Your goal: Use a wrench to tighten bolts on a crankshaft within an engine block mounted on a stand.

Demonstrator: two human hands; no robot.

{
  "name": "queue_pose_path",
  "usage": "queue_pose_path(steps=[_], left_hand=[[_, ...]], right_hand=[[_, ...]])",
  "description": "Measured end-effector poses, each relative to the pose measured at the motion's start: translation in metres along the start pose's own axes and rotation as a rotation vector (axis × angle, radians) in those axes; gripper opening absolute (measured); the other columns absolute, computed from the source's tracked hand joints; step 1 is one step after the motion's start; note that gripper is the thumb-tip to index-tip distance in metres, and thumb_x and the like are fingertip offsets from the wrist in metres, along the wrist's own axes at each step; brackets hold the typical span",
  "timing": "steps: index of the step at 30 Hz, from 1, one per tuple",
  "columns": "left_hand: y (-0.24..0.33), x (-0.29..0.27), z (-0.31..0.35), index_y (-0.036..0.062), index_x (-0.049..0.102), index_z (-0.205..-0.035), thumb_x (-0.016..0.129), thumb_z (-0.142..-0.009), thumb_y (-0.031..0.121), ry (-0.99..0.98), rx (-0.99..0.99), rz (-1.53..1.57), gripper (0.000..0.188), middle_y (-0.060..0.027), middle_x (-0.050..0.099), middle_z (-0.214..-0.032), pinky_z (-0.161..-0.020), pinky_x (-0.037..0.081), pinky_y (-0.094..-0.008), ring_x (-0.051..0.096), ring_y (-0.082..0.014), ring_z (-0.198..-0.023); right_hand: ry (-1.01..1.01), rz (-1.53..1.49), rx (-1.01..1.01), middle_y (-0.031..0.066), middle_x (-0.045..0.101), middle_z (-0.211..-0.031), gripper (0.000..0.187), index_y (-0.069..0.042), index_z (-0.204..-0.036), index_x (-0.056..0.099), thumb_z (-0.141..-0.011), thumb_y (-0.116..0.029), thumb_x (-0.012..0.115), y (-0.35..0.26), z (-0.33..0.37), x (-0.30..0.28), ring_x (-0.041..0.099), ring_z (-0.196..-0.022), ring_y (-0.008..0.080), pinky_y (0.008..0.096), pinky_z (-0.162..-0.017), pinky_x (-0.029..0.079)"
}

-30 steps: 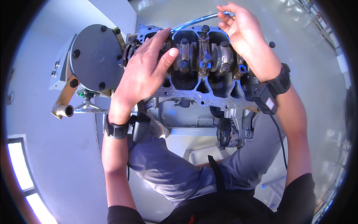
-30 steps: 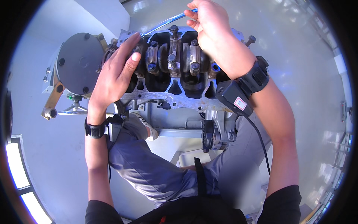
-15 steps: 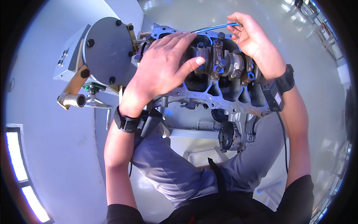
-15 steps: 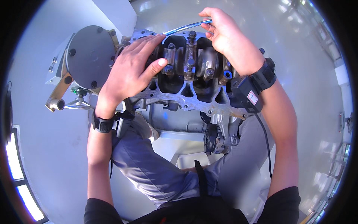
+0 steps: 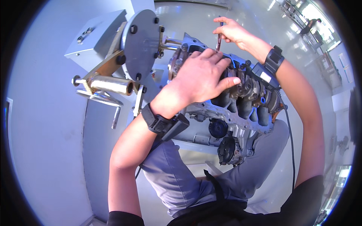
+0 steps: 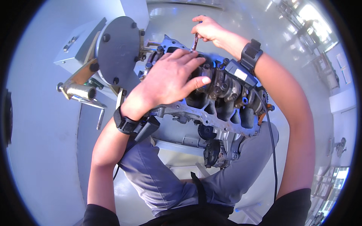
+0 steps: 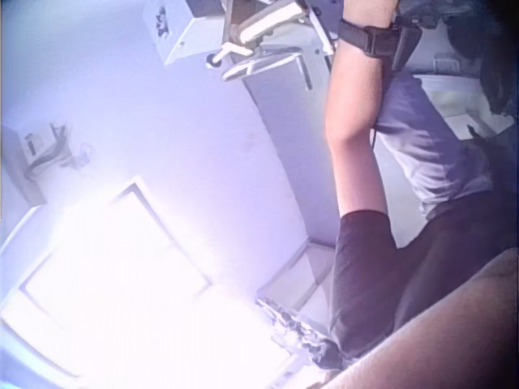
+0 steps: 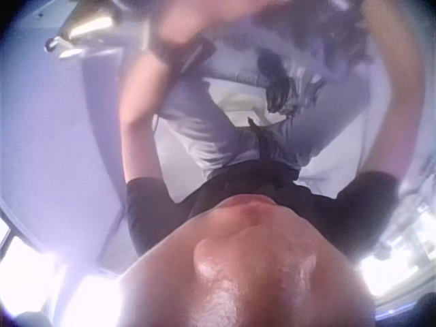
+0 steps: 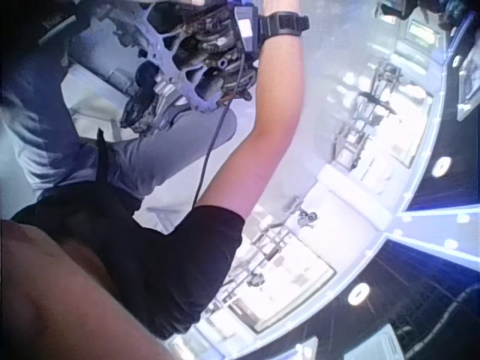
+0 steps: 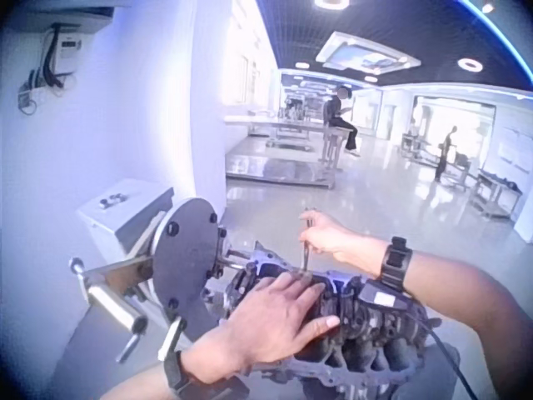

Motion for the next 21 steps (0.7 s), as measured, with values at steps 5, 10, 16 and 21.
queue_pose_path(steps=[5,10,16,21], left_hand=[[0.004,0.005,0.001,0.0003,0.063,-0.123,0.051,-0.099,0.052,0.004,0.020,0.018,0.059,-0.0230,0.064,-0.124,-0.103,0.043,-0.0467,0.056,-0.0360,-0.120],[0.002,0.011,0.003,-0.0009,0.065,-0.114,0.053,-0.097,0.053,-0.017,0.004,0.102,0.058,-0.0183,0.069,-0.107,-0.099,0.043,-0.0464,0.059,-0.0331,-0.110],[0.023,0.004,0.003,-0.0005,0.068,-0.102,0.054,-0.095,0.056,0.071,0.091,-0.031,0.058,-0.0142,0.069,-0.104,-0.100,0.042,-0.0435,0.061,-0.0299,-0.108],[0.063,-0.028,0.012,0.0076,0.062,-0.074,0.072,-0.084,0.035,0.197,0.130,-0.022,0.031,-0.0037,0.061,-0.071,-0.063,0.048,-0.0358,0.061,-0.0215,-0.065]], right_hand=[[-0.001,0.157,-0.273,0.0103,0.072,-0.090,0.062,-0.008,-0.147,0.042,-0.090,-0.016,0.065,-0.045,0.004,0.042,0.059,-0.067,0.0136,0.0298,-0.067,0.049],[-0.094,0.571,-0.633,0.0167,0.073,-0.098,0.040,-0.009,-0.124,0.064,-0.088,-0.027,0.067,-0.087,0.027,0.080,0.070,-0.089,0.0335,0.0456,-0.076,0.053],[-0.240,0.617,-0.751,0.0146,0.072,-0.093,0.029,-0.012,-0.114,0.069,-0.090,-0.027,0.067,-0.102,0.062,0.087,0.068,-0.087,0.0330,0.0441,-0.078,0.052],[-0.259,0.642,-0.962,0.0087,0.072,-0.100,0.024,-0.010,-0.110,0.068,-0.090,-0.022,0.066,-0.111,0.102,0.087,0.068,-0.094,0.0331,0.0448,-0.077,0.053]])
Point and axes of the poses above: each hand's wrist, its own z-axis away from the middle knuckle, its own x-axis out of the palm, y = z × x, the point moved 8 cm from there along -z, towards the middle knuckle
